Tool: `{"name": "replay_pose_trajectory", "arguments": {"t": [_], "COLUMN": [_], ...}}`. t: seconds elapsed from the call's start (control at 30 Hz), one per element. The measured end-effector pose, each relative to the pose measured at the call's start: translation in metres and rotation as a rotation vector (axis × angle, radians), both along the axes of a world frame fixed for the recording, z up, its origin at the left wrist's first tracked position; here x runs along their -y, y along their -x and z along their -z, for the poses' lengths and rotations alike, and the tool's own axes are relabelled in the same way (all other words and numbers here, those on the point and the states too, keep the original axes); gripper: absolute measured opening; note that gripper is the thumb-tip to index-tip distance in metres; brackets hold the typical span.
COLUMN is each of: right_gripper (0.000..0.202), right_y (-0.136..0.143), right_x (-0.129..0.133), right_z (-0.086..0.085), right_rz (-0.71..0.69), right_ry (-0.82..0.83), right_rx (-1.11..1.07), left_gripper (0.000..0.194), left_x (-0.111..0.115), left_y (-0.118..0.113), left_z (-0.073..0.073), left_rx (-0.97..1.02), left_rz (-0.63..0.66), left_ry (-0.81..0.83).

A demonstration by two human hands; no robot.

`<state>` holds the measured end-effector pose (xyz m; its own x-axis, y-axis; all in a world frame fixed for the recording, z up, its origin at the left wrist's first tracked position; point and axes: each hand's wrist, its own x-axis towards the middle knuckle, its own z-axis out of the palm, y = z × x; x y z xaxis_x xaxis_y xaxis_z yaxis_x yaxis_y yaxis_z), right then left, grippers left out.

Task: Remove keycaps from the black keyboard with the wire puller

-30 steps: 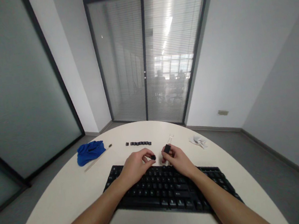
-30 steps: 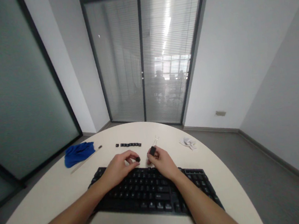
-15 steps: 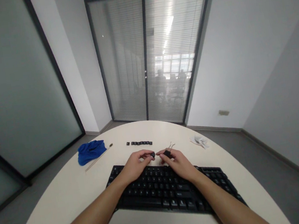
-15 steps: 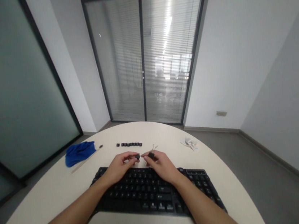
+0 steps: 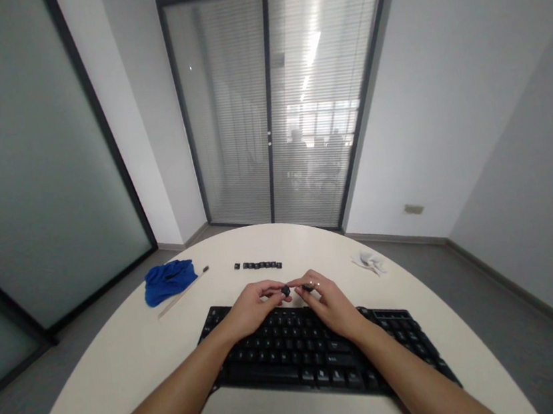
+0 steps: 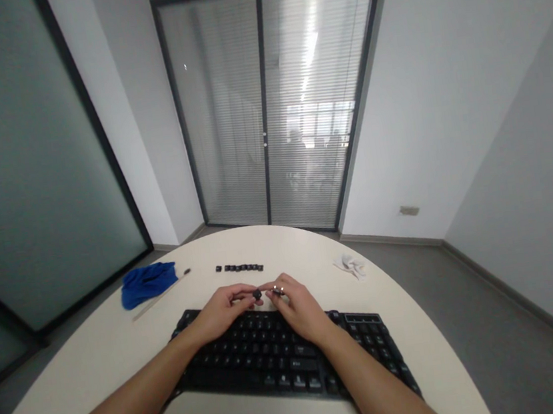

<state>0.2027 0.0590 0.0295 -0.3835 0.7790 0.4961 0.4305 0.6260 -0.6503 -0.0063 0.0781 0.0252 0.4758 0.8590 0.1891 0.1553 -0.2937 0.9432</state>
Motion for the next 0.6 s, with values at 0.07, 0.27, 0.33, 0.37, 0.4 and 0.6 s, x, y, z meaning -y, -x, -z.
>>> {"name": "replay_pose_trajectory", "arguments": {"t": [0.07,0.27,0.33,0.37,0.4,0.6], "right_gripper": [0.028,0.020,0.016,0.016,0.015,0.016], "right_y": [0.0016,0.0052,0.0052,0.0049,0.0044,0.0011], "right_x": [0.0007,0.0037,0.0038,0.0033,0.0025,-0.0022], "right_z": [-0.0008,-0.0037,-0.0032,-0.0024,-0.0013,0.0045], "right_rz": [0.013,0.017,0.026,0.034,0.042,0.063], "right_ry": [0.007,0.020,0.020,0.018,0.017,0.028], "right_rx": [0.009,0.019,0.020,0.020,0.022,0.043], "left_gripper": [0.029,0.024,0.023,0.023,0.022,0.025], "left_x": [-0.0002,0.0007,0.0016,0.0019,0.0021,-0.0008], "left_y": [-0.0007,-0.0032,-0.0036,-0.0036,-0.0036,-0.0034], "left_z": [0.0014,0.0024,0.0025,0.0028,0.0033,0.0105], "left_rx": [0.012,-0.006,0.012,0.022,0.029,-0.010], "left_rz": [0.007,-0.013,-0.005,-0.001,0.001,-0.025], "left_ry": [0.007,-0.007,0.011,0.022,0.029,-0.024]}}
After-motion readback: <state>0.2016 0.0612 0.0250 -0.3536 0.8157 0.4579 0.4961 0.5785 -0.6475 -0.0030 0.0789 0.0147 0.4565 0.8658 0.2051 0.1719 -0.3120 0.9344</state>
